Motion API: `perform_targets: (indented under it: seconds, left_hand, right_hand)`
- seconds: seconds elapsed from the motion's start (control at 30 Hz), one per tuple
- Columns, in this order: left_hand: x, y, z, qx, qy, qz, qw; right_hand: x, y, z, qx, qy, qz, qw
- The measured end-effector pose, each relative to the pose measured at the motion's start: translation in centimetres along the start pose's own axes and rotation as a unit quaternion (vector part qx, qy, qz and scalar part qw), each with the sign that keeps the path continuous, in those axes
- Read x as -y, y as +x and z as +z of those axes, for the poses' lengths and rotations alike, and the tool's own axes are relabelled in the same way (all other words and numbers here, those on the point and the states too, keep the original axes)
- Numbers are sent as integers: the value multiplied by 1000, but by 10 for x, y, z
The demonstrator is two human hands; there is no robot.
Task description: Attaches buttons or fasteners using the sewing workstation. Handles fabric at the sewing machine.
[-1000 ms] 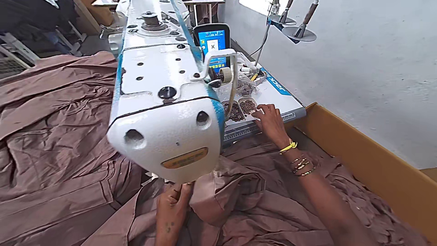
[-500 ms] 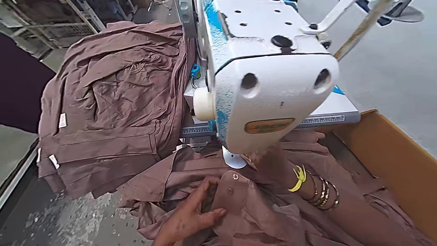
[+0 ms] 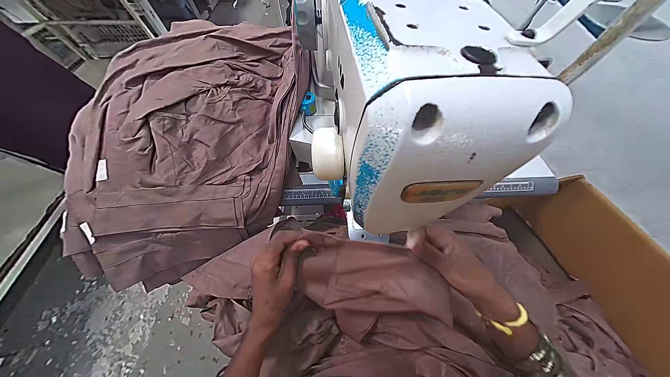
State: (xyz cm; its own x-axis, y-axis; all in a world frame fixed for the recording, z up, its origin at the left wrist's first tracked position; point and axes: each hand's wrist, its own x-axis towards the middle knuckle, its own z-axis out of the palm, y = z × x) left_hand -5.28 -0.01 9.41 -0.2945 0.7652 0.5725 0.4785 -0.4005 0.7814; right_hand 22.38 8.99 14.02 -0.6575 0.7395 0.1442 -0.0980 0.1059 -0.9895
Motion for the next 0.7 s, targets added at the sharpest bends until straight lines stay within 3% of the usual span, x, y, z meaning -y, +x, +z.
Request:
perform_targets:
  seconds: [0.1,0.17,0.3,0.43,0.5,0.63,0.7]
  left_hand:
    - [13,-5,5,-1,-2,-139,990]
    - [11,-2,5,-9,-3,-187,982]
    - [2,6,6,-9,15,-195,981]
    - [6,3,5,2,20,-186,982]
    - [9,0,6,4,8,-189,982]
    - [12,-2,9,-4,-6,-191,982]
    - [13,-2,11,-4,-11,-192,981]
  right_hand:
    - [-12,26,0,-90,-59,45,993]
    - [-13,38,3,-119,-79,49,989]
    - [-6,48,4,-149,-74,82,983]
    - [-18,42,-9,-114,-159,35,980]
    - [-15,41,-25,-157,-335,16,929]
    - [-30,53,-69,-287,-567,-60,769]
    - [-34,62,-78,-253,-610,-46,749]
